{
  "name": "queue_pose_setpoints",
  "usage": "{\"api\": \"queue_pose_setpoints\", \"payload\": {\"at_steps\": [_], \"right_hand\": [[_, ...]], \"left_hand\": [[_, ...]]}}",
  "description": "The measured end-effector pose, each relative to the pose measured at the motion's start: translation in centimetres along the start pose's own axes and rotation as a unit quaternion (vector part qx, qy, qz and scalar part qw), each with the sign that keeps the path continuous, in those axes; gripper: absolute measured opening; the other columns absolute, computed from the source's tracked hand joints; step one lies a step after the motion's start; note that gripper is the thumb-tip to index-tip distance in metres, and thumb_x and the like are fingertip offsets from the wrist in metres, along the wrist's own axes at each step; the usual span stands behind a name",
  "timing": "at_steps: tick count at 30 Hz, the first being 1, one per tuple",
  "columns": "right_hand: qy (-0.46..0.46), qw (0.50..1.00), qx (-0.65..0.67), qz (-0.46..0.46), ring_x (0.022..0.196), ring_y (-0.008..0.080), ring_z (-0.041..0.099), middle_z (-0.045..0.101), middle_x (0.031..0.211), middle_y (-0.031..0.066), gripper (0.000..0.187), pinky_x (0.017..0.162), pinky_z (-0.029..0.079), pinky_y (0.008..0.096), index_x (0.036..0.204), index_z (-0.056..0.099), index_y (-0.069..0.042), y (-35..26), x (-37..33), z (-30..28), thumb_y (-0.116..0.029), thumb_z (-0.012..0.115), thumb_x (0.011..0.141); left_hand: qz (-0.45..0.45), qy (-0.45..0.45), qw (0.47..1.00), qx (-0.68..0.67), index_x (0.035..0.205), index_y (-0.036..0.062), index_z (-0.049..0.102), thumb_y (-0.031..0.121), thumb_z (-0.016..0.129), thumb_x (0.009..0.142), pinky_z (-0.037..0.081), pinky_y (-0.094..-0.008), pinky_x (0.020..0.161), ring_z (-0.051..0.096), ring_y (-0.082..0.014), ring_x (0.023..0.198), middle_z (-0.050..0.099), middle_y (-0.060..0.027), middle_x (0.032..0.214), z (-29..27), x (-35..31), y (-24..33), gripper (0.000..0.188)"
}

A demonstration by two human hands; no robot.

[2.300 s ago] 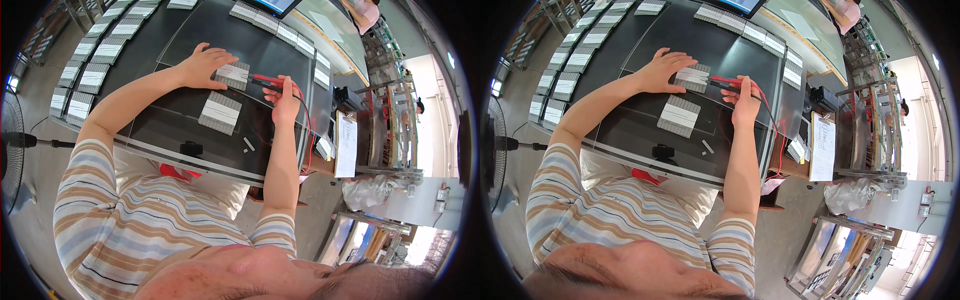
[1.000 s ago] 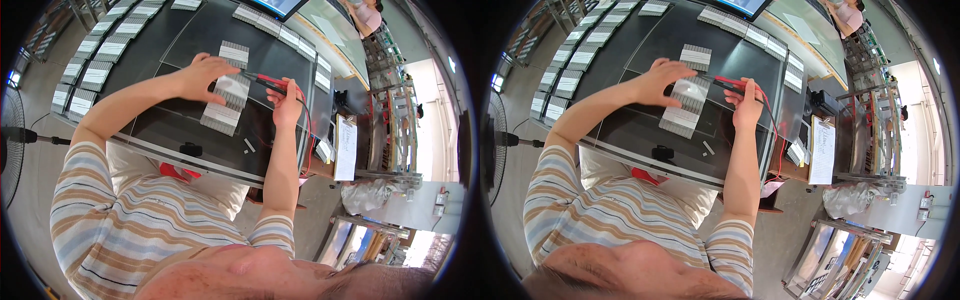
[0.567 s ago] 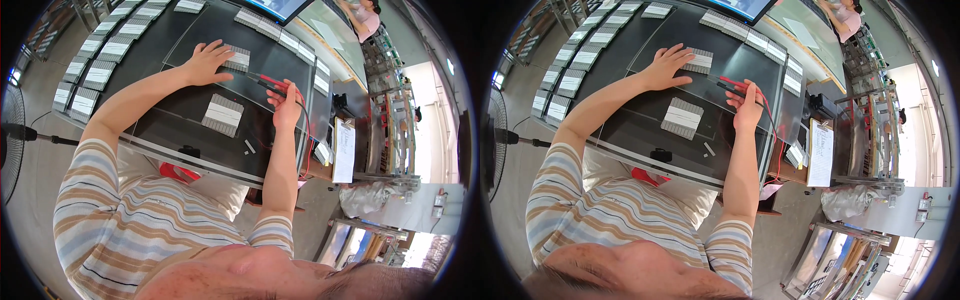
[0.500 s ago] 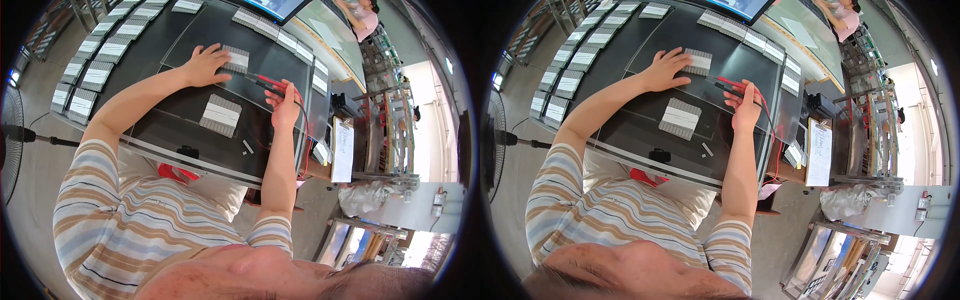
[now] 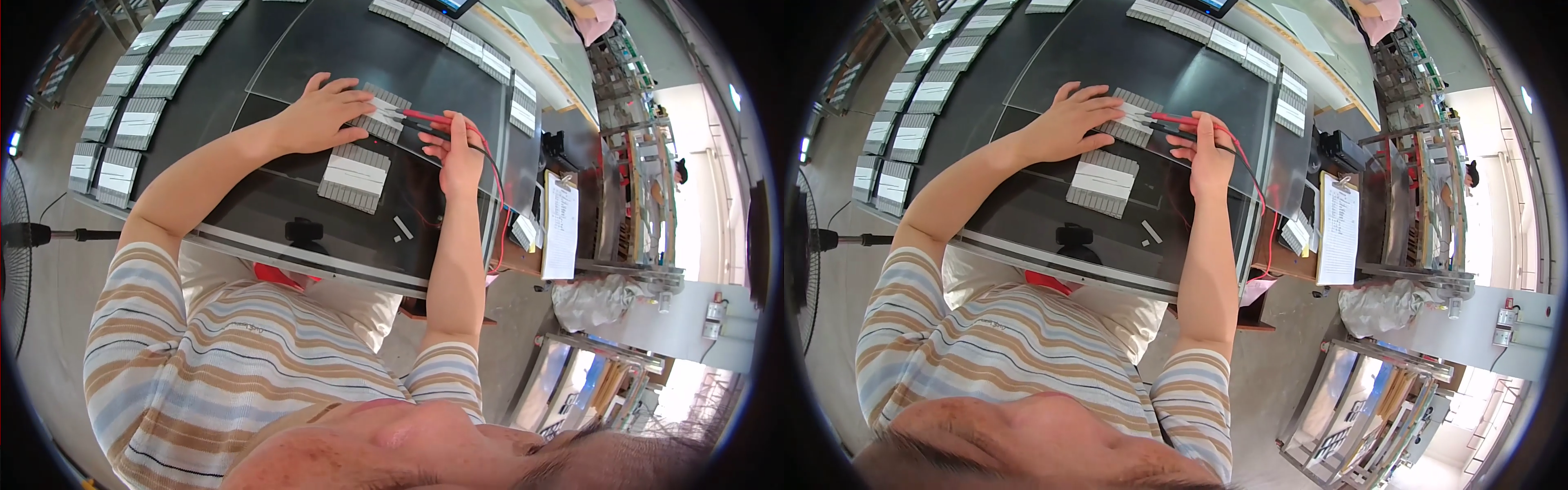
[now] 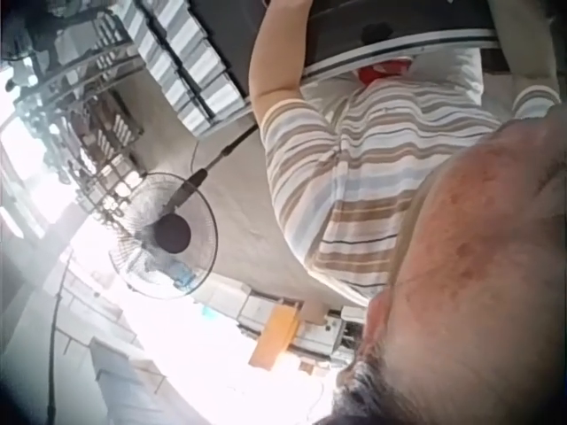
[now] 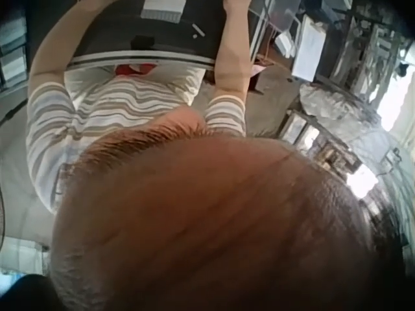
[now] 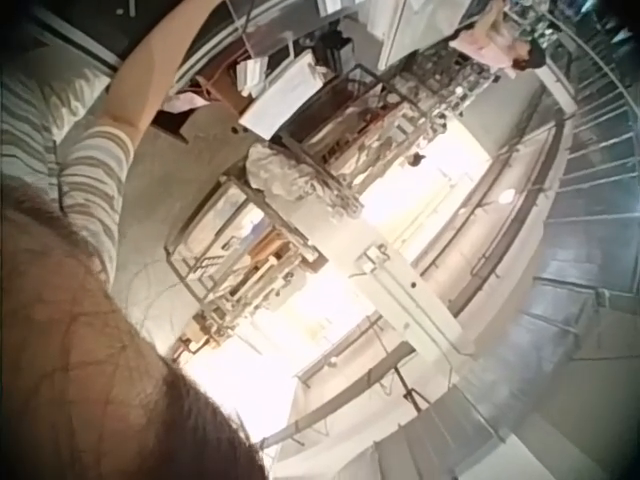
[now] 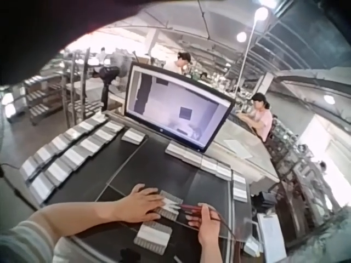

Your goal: Testing small electronic components using a multimeter probe at a factory workstation.

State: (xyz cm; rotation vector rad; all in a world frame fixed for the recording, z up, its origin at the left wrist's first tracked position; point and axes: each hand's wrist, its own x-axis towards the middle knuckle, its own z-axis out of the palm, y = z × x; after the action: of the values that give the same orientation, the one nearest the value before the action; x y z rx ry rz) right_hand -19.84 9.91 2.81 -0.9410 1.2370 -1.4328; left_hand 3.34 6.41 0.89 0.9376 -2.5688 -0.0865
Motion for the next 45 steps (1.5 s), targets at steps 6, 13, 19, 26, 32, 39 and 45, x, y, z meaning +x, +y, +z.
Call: {"api": "queue_pose_setpoints", "payload": {"at_steps": [6,13,19,26,32,39,45], "right_hand": [[-0.001,1.0,-0.019,-0.009,0.065,0.022,0.061,0.056,0.083,0.0132,0.026,0.047,0.049,0.0238,0.097,0.052,0.001,0.0,0.2,0.0,-0.022,0.046,0.087],[0.005,1.0,-0.024,-0.015,0.064,0.0222,0.062,0.056,0.083,0.0128,0.026,0.048,0.049,0.024,0.096,0.052,0.001,0.1,0.3,0.1,-0.023,0.046,0.087],[0.023,0.999,0.01,-0.026,0.063,0.0218,0.061,0.057,0.082,0.0126,0.028,0.047,0.049,0.024,0.096,0.052,0.001,0.1,0.0,-0.2,-0.024,0.045,0.088],[0.047,0.996,0.065,-0.046,0.061,0.0209,0.061,0.057,0.081,0.0119,0.028,0.046,0.048,0.0243,0.095,0.051,0.001,-0.2,0.2,-0.4,-0.026,0.044,0.088],[0.044,0.995,0.07,-0.047,0.06,0.0207,0.061,0.057,0.079,0.012,0.028,0.045,0.048,0.0241,0.095,0.051,0.001,-0.5,0.3,-0.3,-0.025,0.044,0.088],[0.123,0.985,0.099,-0.063,0.04,0.0128,0.048,0.047,0.059,0.0042,0.03,0.032,0.036,0.0225,0.076,0.049,-0.002,-1.2,0.0,0.7,-0.031,0.047,0.085],[0.137,0.978,0.105,-0.116,0.034,0.0095,0.037,0.042,0.048,0.0019,0.036,0.031,0.028,0.0224,0.063,0.048,-0.006,-1.6,-0.9,-0.2,-0.034,0.042,0.085]], "left_hand": [[0.013,0.018,1.0,0.003,0.109,0.0097,0.051,0.035,0.047,0.082,0.018,-0.0476,0.097,0.032,-0.0237,0.118,0.045,-0.0039,0.12,0.4,0.3,-0.4,0.037],[0.012,0.034,0.999,-0.023,0.119,0.0113,0.043,0.038,0.056,0.075,0.017,-0.0481,0.097,0.027,-0.0243,0.122,0.04,-0.0066,0.125,0.0,1.1,-0.5,0.053],[-0.005,-0.063,0.997,-0.054,0.128,0.013,0.031,0.042,0.062,0.069,0.014,-0.0493,0.098,0.021,-0.0248,0.126,0.034,-0.0098,0.13,0.0,3.0,-1.3,0.072],[-0.027,-0.043,0.992,-0.117,0.124,0.0108,0.036,0.04,0.062,0.07,0.017,-0.0411,0.098,0.03,-0.0265,0.12,0.04,-0.0139,0.123,-1.7,0.8,0.1,0.067],[0.028,-0.094,0.989,-0.108,0.121,0.0107,0.04,0.046,0.064,0.065,0.019,-0.0419,0.097,0.032,-0.0272,0.117,0.043,-0.012,0.119,-4.3,-3.1,4.1,0.071],[0.046,0.036,0.998,-0.037,0.117,0.0113,0.045,0.035,0.061,0.071,0.021,-0.0421,0.096,0.033,-0.027,0.117,0.045,-0.0073,0.119,-4.8,0.6,3.2,0.053],[0.101,0.049,0.994,0.011,0.114,0.0134,0.047,0.027,0.057,0.076,0.026,-0.0426,0.093,0.033,-0.0242,0.118,0.045,-0.0051,0.12,0.2,12.2,1.8,0.042]]}}
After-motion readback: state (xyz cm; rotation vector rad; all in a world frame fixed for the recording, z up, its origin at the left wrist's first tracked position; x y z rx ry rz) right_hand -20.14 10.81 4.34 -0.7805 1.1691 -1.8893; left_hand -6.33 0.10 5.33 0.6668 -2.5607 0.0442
